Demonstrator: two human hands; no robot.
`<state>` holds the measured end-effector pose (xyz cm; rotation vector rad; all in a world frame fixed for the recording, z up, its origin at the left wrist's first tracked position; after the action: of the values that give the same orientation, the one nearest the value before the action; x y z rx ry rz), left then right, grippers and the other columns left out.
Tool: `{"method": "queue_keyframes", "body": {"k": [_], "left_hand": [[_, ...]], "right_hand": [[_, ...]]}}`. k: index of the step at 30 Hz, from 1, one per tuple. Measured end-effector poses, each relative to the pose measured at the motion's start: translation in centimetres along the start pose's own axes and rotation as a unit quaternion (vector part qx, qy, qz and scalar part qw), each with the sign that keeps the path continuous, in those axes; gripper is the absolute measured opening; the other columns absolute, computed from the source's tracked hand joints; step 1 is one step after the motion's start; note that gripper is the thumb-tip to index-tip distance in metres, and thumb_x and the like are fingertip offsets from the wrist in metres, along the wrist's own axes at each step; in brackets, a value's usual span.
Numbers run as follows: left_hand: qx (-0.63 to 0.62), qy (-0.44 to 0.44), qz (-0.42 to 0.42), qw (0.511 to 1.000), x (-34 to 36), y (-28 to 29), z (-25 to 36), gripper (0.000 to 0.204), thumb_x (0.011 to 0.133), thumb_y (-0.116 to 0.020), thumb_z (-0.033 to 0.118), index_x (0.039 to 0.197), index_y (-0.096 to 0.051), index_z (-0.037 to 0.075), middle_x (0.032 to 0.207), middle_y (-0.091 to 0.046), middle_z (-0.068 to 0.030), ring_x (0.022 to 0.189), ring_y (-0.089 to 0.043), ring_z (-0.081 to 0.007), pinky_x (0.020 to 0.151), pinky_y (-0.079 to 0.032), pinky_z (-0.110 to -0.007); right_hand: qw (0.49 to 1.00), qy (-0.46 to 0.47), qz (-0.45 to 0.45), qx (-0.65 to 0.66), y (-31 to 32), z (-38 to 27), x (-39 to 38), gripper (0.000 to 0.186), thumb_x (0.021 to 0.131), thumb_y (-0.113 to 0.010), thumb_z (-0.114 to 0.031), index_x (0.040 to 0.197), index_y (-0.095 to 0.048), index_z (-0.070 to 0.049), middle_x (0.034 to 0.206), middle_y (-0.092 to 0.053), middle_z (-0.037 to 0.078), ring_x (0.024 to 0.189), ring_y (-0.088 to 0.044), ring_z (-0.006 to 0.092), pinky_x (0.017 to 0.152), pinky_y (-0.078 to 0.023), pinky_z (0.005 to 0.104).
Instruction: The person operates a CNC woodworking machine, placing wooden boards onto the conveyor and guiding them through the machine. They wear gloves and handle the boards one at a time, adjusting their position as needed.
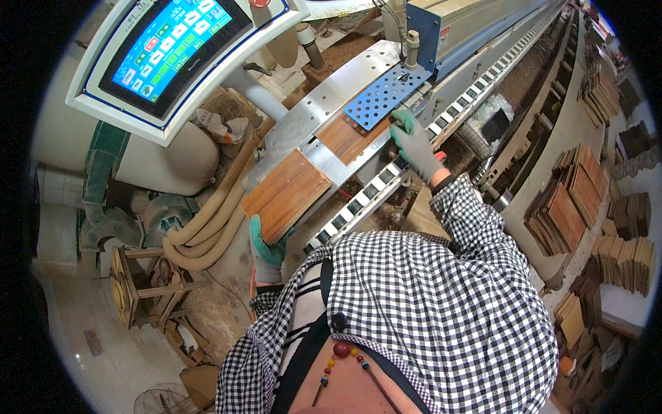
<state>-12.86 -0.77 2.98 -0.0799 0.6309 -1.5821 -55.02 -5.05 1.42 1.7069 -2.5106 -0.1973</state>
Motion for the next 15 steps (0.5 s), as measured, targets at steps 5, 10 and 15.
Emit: {"method": "queue_keyframes", "body": {"k": [5, 10, 15], "left_hand": [[0.007, -0.004, 0.007, 1.0, -0.3, -0.3, 0.1, 0.068, 0.101, -0.057, 0.051, 0.155, -0.036, 0.015, 0.144, -0.051, -0.0096, 0.126, -0.058, -0.0278, 0.094, -0.056, -0.043], [0.023, -0.005, 0.012, 1.0, -0.8, -1.1, 0.6, 0.071, 0.101, -0.057, 0.054, 0.155, -0.036, 0.012, 0.145, -0.051, -0.0114, 0.127, -0.057, -0.0278, 0.096, -0.055, -0.042], [0.018, -0.002, 0.008, 1.0, -1.4, -2.1, 1.1, 0.072, 0.102, -0.056, 0.054, 0.154, -0.036, 0.008, 0.146, -0.051, -0.014, 0.126, -0.057, -0.028, 0.099, -0.053, -0.04]], "right_hand": [[0.902, 0.241, -0.071, -0.351, -3.6, -2.9, -4.0, 0.028, 0.096, -0.065, -0.03, 0.11, -0.065, -0.005, 0.111, -0.064, 0.013, 0.091, -0.065, 0.0245, 0.084, -0.054, 0.0382], [0.795, 0.312, -0.072, -0.516, -7.0, -3.4, -5.1, 0.037, 0.096, -0.06, -0.043, 0.114, -0.062, -0.01, 0.113, -0.055, 0.011, 0.098, -0.057, 0.0291, 0.087, -0.046, 0.045], [0.792, 0.311, -0.071, -0.52, -7.2, -2.8, -4.7, 0.032, 0.094, -0.065, -0.038, 0.111, -0.065, -0.011, 0.115, -0.057, 0.01, 0.101, -0.059, 0.0283, 0.089, -0.046, 0.0453]]}}
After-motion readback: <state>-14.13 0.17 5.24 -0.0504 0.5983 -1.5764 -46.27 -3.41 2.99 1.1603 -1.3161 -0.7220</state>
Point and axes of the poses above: each hand's wrist, its own x-axis towards the middle knuckle, its own y-axis out of the back of the hand, z = x × y, the point moved 1 cm from there along x, towards the middle knuckle
